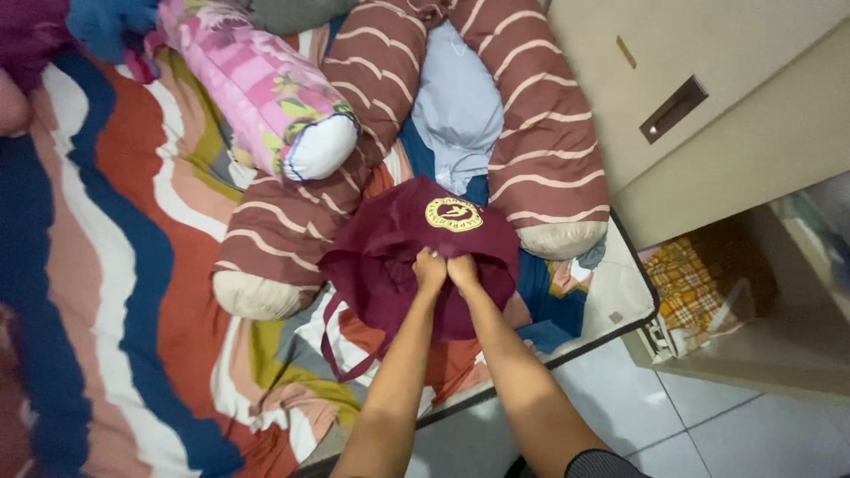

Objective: Organizing various household items including tissues, cleaning supplies, and toiletries by taking them from a bag and placing them on a cabinet.

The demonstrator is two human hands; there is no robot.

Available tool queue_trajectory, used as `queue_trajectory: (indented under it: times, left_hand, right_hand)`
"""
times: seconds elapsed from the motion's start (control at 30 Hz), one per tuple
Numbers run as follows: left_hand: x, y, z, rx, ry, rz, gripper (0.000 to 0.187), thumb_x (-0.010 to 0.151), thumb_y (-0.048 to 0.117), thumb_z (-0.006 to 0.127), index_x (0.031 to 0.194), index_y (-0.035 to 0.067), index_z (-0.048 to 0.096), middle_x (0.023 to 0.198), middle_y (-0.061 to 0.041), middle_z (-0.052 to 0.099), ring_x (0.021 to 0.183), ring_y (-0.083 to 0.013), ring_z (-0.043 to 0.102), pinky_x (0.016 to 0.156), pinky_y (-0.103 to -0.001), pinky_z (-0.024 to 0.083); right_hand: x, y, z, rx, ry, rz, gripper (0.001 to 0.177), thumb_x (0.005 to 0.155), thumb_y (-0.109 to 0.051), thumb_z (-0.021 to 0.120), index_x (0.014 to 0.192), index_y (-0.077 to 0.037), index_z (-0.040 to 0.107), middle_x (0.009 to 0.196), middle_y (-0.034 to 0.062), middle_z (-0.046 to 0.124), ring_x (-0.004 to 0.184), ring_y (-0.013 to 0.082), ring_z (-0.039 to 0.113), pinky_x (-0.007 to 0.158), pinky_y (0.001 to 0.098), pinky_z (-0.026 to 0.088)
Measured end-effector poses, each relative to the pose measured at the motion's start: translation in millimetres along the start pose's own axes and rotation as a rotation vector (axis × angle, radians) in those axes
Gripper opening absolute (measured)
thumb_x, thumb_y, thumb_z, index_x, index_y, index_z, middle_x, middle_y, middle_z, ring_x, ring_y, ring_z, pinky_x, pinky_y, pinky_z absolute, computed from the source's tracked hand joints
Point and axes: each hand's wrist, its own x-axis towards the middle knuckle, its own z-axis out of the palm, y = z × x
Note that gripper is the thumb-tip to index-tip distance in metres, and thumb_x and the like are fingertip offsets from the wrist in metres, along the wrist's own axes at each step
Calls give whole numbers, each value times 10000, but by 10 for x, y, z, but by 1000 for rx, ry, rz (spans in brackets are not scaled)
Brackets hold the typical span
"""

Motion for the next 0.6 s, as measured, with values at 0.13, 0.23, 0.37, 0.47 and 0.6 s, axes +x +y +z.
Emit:
queue_trajectory:
  times: [0.13, 0.23, 0.37, 0.47, 0.6]
  left_hand:
    - [-252, 457, -430, -395, -50, -357, 243, 911, 223, 632, 1001, 44, 770, 860, -128, 729, 736, -226, 658, 663, -395, 506]
    - [-400, 1105, -1021, -843, -200, -455, 172, 983, 193, 600, 1016, 67, 713, 822, -32, 667, 657, -122, 594, 555, -304, 454]
    - [-518, 1866, -1674, -1210, -445, -387, 138, 1024, 233, 522, 1111, 128, 543, 886, -42, 657, 693, -152, 627, 604, -297, 500]
    - [-497, 2359, -1972, -1224, -551, -314, 202, 1041, 306, 466, 1146, 133, 463, 943, -76, 657, 766, -187, 643, 678, -332, 531]
    - [-544, 3530, -2500, -921, -564, -331, 302, 1042, 407, 399, 1201, 152, 428, 1021, -42, 628, 889, -167, 627, 779, -366, 534]
  right_hand:
    - [-335, -919, -242, 154, -82, 214, 372, 982, -295, 603, 1164, 1, 734, 1092, 190, 767, 994, 277, 724, 883, 384, 536]
    - [-492, -1613, -474, 279, -53, 345, 276, 991, -250, 600, 1135, -21, 654, 976, 142, 725, 833, 243, 687, 701, 374, 549]
    - [-798, -2919, -1102, 702, -238, 311, 223, 930, -83, 740, 1088, 41, 643, 885, 124, 694, 698, 228, 611, 560, 351, 454]
    - [-1026, -3807, -1505, 823, -274, 149, 367, 857, 34, 750, 1203, 26, 628, 1001, 104, 706, 825, 193, 653, 685, 313, 530]
    - [-1349, -4823, -2055, 902, -211, -175, 729, 751, 129, 773, 1400, -19, 475, 1255, 95, 610, 1150, 185, 628, 962, 307, 564]
